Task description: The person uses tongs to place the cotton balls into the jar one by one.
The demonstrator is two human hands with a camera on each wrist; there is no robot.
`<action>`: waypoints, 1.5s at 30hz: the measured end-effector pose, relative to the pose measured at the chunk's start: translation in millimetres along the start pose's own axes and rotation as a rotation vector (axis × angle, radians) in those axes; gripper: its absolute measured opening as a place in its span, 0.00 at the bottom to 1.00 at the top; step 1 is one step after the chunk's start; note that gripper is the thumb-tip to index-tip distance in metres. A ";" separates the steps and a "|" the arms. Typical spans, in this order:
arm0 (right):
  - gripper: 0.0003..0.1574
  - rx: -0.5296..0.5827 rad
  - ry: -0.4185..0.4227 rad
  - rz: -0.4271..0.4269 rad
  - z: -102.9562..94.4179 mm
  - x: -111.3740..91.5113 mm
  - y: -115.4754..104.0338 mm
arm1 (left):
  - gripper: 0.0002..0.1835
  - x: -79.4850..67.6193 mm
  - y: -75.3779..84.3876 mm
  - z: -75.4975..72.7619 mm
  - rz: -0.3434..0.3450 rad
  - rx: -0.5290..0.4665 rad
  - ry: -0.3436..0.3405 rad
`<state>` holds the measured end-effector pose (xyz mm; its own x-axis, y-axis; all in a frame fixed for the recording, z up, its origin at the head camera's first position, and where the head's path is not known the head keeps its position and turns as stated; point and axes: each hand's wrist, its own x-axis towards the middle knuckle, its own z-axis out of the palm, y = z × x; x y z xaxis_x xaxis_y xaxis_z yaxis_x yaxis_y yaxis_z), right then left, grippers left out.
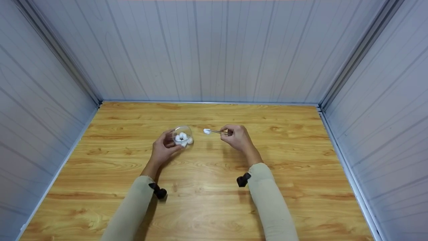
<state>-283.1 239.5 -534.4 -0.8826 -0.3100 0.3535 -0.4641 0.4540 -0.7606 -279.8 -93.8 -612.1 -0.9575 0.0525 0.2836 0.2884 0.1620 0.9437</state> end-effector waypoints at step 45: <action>0.08 -0.086 0.011 -0.057 60.9 43.7 -38.5 | 0.41 -1.0 -0.5 -4.0 -0.028 0.029 0.019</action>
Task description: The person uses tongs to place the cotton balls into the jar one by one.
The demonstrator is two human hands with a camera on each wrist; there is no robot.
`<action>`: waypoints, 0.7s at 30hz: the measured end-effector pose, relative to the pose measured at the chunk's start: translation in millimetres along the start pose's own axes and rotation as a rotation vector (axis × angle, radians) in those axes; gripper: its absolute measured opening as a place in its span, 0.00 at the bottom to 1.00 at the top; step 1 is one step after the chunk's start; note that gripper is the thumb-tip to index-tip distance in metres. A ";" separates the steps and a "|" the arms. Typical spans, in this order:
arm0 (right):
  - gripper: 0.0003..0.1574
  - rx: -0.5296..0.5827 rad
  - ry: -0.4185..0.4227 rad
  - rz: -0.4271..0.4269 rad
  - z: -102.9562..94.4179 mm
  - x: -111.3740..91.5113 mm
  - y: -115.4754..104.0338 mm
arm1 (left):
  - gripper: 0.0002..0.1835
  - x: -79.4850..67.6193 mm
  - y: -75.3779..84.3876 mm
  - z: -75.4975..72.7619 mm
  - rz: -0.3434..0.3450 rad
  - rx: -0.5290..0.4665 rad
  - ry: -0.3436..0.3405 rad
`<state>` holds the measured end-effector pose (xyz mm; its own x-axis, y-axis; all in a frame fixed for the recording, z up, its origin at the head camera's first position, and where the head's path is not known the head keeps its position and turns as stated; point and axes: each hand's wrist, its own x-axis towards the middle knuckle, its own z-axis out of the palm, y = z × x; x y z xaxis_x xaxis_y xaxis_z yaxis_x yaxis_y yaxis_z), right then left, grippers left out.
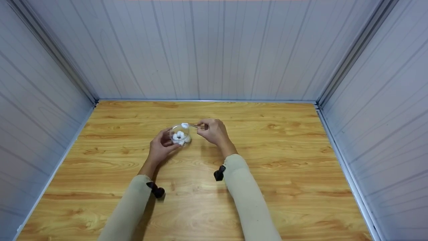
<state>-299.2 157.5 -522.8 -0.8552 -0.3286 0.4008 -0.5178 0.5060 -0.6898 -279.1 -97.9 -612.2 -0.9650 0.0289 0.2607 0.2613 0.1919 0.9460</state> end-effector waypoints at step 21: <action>0.08 -0.025 0.006 0.000 15.5 -0.2 -2.2 | 0.40 -7.1 22.6 -4.0 0.041 -0.095 -0.026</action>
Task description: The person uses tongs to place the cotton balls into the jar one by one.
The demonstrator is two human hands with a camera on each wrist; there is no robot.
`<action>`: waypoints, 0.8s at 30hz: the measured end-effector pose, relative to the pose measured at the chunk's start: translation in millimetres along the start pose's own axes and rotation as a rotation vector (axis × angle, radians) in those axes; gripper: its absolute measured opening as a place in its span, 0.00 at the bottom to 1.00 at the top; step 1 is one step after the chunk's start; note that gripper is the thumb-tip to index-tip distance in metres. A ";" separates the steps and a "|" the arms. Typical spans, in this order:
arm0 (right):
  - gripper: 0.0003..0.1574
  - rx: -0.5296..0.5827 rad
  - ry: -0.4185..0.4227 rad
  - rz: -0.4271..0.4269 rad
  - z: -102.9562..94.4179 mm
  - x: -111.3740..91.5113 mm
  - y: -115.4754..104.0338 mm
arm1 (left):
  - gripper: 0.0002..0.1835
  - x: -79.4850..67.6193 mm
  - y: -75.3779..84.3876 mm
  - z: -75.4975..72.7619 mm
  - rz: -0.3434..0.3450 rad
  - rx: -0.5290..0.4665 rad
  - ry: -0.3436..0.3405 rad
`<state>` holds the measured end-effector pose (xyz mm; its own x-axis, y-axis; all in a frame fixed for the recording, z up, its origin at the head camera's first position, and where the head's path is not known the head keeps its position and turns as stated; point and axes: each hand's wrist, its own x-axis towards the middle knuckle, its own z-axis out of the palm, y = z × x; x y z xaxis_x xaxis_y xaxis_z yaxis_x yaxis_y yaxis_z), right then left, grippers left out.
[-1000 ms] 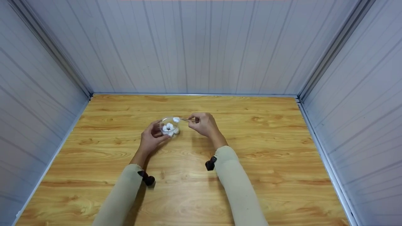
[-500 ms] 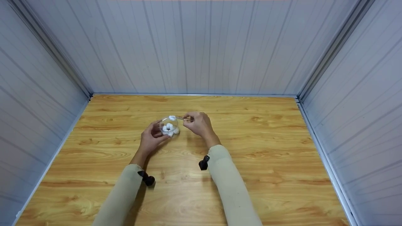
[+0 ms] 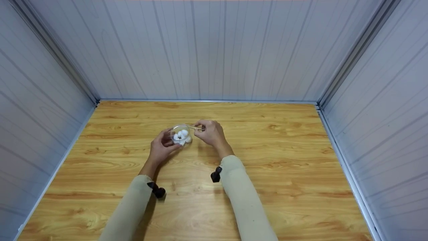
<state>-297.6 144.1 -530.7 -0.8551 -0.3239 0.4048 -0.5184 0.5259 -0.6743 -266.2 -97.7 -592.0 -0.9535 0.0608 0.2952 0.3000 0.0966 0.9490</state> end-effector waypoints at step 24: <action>0.10 0.030 -0.004 0.031 -9.0 -6.1 6.4 | 0.41 3.9 -22.4 0.7 -0.050 0.085 0.030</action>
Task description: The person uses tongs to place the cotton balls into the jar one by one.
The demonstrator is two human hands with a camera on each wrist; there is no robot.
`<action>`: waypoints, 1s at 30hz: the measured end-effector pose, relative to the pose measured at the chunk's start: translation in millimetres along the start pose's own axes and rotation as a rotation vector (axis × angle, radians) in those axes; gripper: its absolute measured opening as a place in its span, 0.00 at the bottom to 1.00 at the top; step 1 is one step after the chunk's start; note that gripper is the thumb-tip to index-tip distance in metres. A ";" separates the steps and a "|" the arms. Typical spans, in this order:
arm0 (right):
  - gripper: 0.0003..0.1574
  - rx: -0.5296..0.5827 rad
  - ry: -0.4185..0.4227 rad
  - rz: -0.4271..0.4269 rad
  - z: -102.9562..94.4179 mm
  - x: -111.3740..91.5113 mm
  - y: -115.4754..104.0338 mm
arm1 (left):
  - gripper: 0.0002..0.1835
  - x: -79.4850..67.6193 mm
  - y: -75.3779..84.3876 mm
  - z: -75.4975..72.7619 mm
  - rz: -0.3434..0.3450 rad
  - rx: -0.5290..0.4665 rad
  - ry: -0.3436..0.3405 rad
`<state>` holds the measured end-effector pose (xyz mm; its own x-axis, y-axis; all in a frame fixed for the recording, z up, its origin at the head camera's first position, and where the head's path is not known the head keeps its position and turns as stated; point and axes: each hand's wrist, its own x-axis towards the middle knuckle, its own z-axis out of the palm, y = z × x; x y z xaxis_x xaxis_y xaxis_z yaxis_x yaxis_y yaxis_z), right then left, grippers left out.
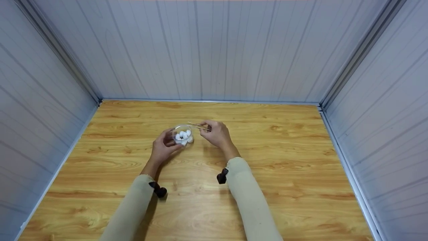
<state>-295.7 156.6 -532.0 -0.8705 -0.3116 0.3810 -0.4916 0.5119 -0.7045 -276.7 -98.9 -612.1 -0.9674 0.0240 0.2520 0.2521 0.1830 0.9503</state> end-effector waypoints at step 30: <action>0.12 -0.057 0.087 0.036 -52.1 -37.3 44.8 | 0.41 0.8 -3.6 1.8 0.038 -0.029 -0.010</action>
<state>-286.5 232.8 -546.6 -0.8853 -0.2230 0.4081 -0.4584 0.5668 -0.6846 -278.3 -97.7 -615.7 -0.9574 0.0403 0.2859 0.2887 0.1527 0.9452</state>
